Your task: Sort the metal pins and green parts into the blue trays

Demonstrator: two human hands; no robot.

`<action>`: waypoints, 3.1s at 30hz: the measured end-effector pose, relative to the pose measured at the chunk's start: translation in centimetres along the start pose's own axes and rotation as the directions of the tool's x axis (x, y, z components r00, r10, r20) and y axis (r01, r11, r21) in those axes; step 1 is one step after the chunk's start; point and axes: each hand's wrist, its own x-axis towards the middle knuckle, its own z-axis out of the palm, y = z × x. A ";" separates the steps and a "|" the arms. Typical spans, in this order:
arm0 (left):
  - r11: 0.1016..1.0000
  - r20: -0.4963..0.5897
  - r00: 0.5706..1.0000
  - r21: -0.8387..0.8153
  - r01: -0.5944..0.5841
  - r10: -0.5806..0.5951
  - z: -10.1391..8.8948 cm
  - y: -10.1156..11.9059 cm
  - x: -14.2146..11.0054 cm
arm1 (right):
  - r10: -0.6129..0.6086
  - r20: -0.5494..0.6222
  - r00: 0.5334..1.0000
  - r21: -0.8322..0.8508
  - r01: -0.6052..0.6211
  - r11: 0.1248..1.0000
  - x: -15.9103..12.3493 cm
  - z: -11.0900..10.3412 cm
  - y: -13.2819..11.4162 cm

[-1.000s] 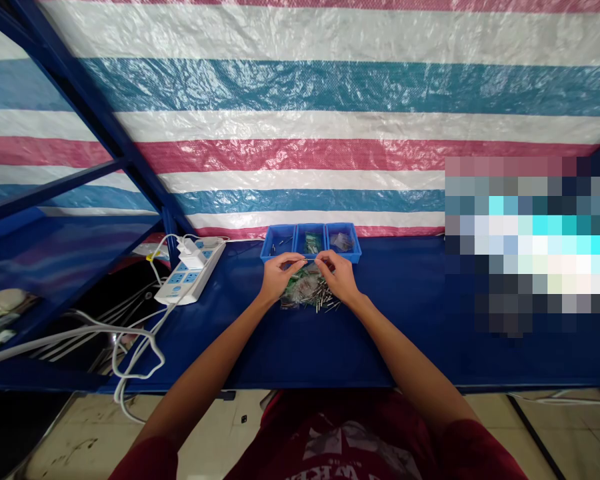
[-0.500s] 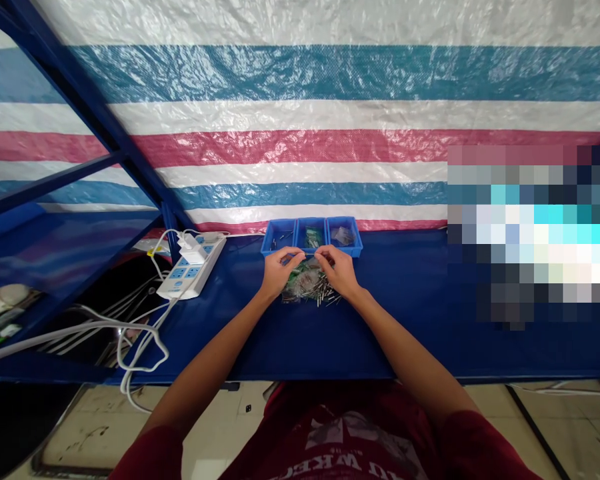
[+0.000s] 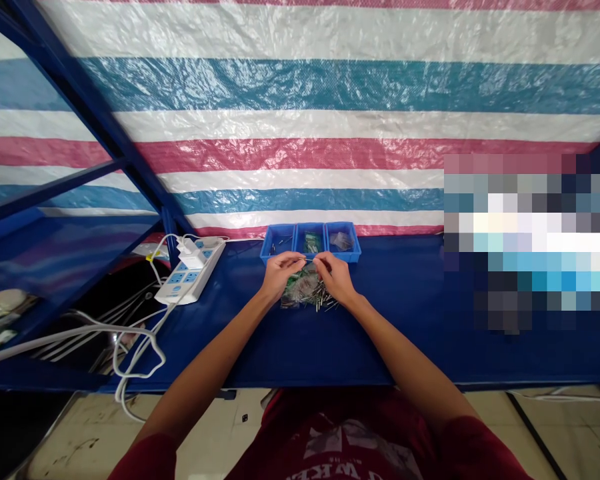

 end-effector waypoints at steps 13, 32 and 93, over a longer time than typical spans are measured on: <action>0.868 0.124 0.963 0.416 -0.271 0.241 -1.1 0.9 -0.1 | 0.020 -0.098 0.995 -0.061 -0.026 0.998 0.1 -0.3 -0.4; 0.977 0.061 0.996 0.198 -0.078 0.067 -0.5 1.2 -0.5 | -0.071 0.057 0.996 -0.048 0.073 0.996 -0.1 0.3 0.0; 0.868 0.205 0.965 0.434 -0.241 0.165 -1.5 1.2 0.1 | 0.015 -0.078 0.997 -0.016 -0.016 1.000 0.0 0.1 -0.7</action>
